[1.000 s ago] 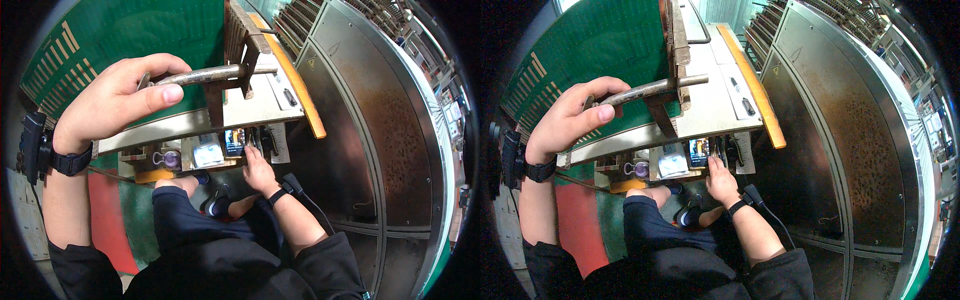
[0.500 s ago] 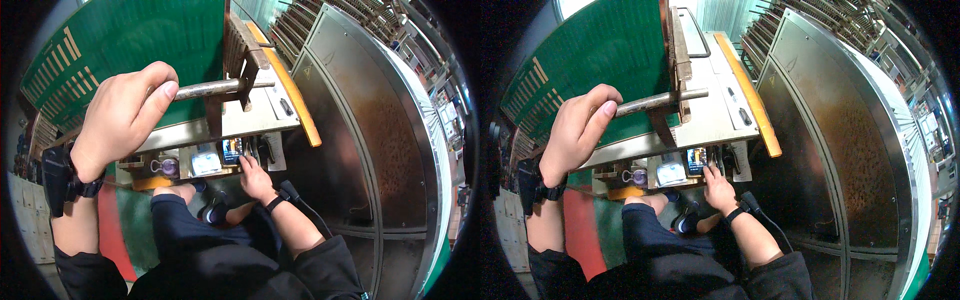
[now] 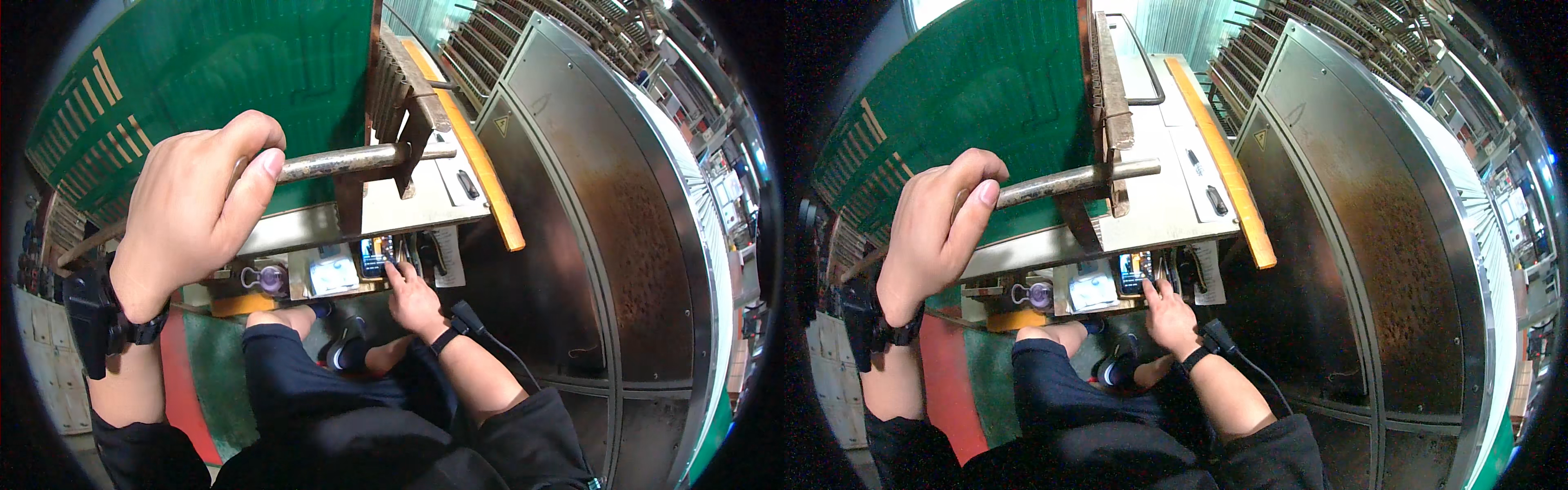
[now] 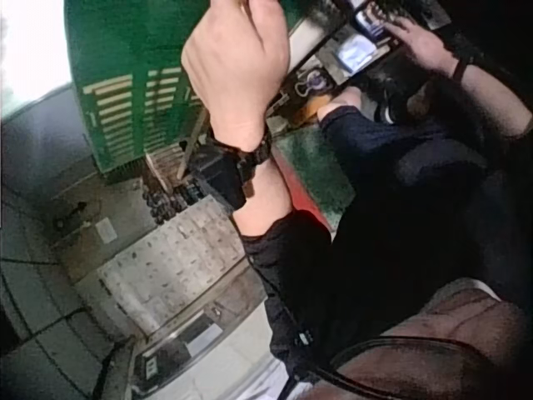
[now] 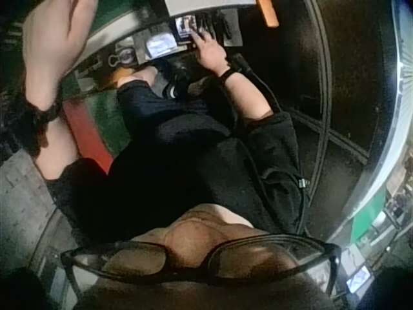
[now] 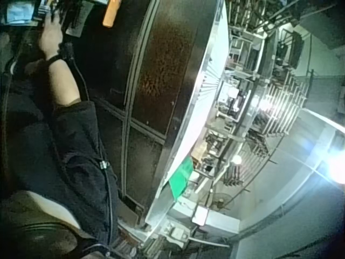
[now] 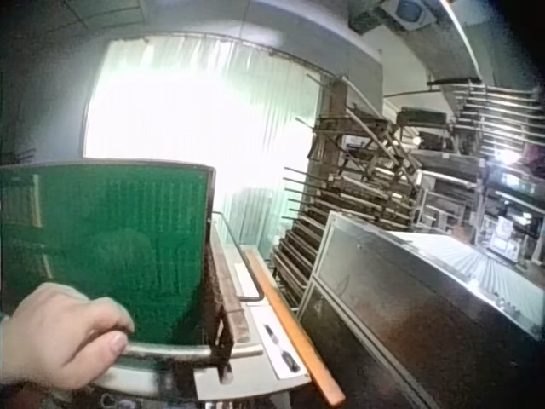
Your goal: Manually loading green circuit boards into a holding rack and feeding them onto a conveyor machine.
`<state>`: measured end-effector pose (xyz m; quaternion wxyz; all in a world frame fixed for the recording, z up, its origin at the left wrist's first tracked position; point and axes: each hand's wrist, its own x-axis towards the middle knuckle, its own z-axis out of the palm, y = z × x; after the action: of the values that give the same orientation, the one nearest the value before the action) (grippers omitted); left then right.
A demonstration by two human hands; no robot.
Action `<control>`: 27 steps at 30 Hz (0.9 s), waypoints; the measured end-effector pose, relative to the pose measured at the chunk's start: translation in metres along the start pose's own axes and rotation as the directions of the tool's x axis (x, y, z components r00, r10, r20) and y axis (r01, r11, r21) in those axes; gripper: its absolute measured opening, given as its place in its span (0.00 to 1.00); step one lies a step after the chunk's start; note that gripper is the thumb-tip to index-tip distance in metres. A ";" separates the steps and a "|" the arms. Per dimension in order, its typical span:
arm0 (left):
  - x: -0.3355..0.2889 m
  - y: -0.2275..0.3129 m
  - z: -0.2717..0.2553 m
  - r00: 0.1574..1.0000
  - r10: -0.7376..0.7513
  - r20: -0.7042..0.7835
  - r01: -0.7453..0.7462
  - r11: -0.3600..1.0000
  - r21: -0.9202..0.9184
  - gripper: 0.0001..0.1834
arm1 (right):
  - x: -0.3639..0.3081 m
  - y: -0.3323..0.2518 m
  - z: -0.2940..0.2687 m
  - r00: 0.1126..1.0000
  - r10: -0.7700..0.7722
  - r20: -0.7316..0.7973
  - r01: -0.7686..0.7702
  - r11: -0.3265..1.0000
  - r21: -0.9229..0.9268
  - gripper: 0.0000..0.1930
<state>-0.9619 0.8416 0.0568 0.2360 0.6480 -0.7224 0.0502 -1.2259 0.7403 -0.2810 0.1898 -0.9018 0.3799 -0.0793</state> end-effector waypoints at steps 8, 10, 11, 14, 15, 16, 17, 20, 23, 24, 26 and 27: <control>0.002 -0.006 0.000 0.992 0.107 -0.066 -0.102 0.992 0.068 0.09 | -0.001 0.003 0.000 1.000 -0.025 -0.019 0.025 1.000 0.018 0.37; 0.004 -0.009 -0.001 0.992 0.107 -0.060 -0.103 0.993 0.053 0.09 | -0.001 0.003 0.000 0.999 -0.037 -0.028 0.038 0.999 0.021 0.37; 0.004 -0.012 -0.002 0.993 0.108 -0.057 -0.105 0.994 0.040 0.09 | -0.001 0.003 0.000 0.999 -0.039 -0.025 0.039 0.999 0.021 0.37; 0.003 -0.020 -0.004 0.992 0.120 -0.040 -0.119 0.993 0.028 0.08 | -0.001 0.003 0.001 0.999 -0.039 -0.019 0.040 0.999 0.021 0.37; 0.004 -0.024 -0.004 0.993 0.113 -0.042 -0.112 0.993 0.029 0.08 | 0.000 0.003 0.001 0.999 -0.037 -0.024 0.038 0.999 0.024 0.37; 0.005 -0.028 -0.004 0.990 0.133 -0.047 -0.132 0.991 0.039 0.08 | 0.000 0.003 0.002 0.999 -0.032 -0.022 0.033 0.999 0.025 0.37; 0.006 -0.032 -0.004 0.986 0.155 -0.053 -0.153 0.987 0.051 0.08 | 0.000 0.003 0.003 0.999 -0.042 -0.029 0.043 0.999 0.024 0.37; 0.010 -0.043 -0.004 0.990 0.126 -0.057 -0.125 0.992 0.019 0.09 | -0.001 0.003 0.004 0.997 -0.049 -0.059 0.050 0.999 0.018 0.37; 0.014 -0.049 -0.003 0.994 0.098 -0.045 -0.098 0.995 0.001 0.09 | -0.002 0.003 0.005 0.998 -0.038 -0.051 0.038 0.999 0.009 0.37; 0.015 -0.049 -0.003 0.994 0.103 -0.046 -0.103 0.995 0.001 0.09 | -0.003 0.003 0.005 0.998 -0.038 -0.047 0.038 0.999 0.001 0.37; 0.016 -0.048 -0.003 0.997 0.074 -0.009 -0.074 0.996 -0.058 0.11 | -0.003 0.002 0.005 0.998 -0.035 -0.048 0.035 0.999 -0.006 0.37; 0.016 -0.046 -0.004 0.997 0.079 -0.010 -0.079 0.995 -0.058 0.11 | -0.003 0.001 0.005 0.999 -0.031 -0.041 0.030 0.999 -0.012 0.37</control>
<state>-0.9170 0.8217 0.0560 0.2553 0.6115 -0.7478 0.0408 -1.2267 0.7430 -0.2855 0.1755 -0.9068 0.3704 -0.0983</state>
